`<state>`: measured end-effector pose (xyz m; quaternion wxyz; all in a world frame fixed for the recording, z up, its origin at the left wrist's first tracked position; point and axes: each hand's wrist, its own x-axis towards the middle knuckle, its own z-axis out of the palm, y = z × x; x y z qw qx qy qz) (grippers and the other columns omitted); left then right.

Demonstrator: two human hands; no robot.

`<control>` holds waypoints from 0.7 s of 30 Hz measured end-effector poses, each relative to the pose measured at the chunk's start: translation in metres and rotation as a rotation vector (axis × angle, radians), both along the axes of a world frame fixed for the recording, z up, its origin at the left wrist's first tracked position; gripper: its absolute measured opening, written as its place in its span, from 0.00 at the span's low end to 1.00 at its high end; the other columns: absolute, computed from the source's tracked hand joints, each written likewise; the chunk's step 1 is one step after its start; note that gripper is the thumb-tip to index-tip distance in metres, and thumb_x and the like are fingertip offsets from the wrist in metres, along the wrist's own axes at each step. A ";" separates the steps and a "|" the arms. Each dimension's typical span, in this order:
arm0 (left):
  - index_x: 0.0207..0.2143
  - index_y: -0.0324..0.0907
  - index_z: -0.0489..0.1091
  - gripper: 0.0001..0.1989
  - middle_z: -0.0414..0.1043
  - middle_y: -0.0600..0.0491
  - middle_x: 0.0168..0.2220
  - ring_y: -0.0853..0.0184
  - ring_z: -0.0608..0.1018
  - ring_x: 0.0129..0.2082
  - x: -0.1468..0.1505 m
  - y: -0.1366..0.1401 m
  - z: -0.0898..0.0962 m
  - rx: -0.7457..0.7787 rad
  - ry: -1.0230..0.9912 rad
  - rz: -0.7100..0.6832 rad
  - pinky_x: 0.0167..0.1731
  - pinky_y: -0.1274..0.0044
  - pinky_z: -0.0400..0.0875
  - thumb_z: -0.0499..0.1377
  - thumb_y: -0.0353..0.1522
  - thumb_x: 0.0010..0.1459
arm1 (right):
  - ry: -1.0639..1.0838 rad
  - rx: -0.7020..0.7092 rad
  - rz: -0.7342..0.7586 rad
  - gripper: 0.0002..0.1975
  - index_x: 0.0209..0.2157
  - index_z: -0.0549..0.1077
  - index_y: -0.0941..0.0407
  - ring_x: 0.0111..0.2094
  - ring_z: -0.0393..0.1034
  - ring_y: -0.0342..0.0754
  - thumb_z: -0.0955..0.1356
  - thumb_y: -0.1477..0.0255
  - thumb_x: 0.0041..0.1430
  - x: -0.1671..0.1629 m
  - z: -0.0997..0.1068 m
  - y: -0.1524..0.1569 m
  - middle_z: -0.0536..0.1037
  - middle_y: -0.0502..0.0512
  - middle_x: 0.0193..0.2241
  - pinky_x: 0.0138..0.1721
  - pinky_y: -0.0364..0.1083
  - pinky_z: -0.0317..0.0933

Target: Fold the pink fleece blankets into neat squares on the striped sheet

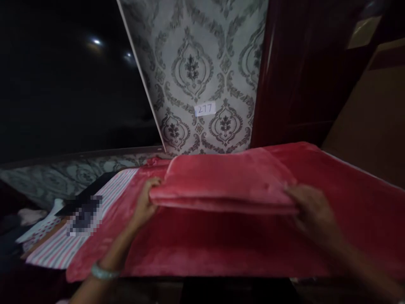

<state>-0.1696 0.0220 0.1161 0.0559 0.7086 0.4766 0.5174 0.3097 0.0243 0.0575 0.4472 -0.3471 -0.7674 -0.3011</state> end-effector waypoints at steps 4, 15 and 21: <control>0.39 0.45 0.72 0.16 0.77 0.49 0.40 0.57 0.78 0.45 -0.014 -0.055 -0.092 -0.395 -0.173 0.051 0.50 0.66 0.73 0.64 0.42 0.48 | 0.004 -0.350 0.133 0.29 0.64 0.65 0.46 0.49 0.73 0.54 0.62 0.77 0.63 -0.002 -0.094 -0.048 0.77 0.57 0.48 0.47 0.53 0.69; 0.31 0.42 0.73 0.22 0.68 0.59 0.19 0.70 0.71 0.16 -0.001 -0.059 -0.076 -0.823 -0.612 0.119 0.18 0.79 0.66 0.71 0.49 0.43 | 0.946 -1.203 -0.106 0.21 0.51 0.76 0.36 0.60 0.66 0.65 0.66 0.48 0.58 0.014 -0.074 -0.039 0.77 0.48 0.55 0.62 0.62 0.63; 0.42 0.44 0.74 0.24 0.77 0.57 0.30 0.69 0.77 0.22 -0.001 -0.046 -0.073 -0.866 -0.843 0.092 0.20 0.80 0.70 0.73 0.41 0.43 | 0.932 -1.353 -0.155 0.26 0.53 0.76 0.36 0.65 0.59 0.65 0.71 0.51 0.51 0.015 -0.065 -0.027 0.72 0.44 0.60 0.67 0.64 0.52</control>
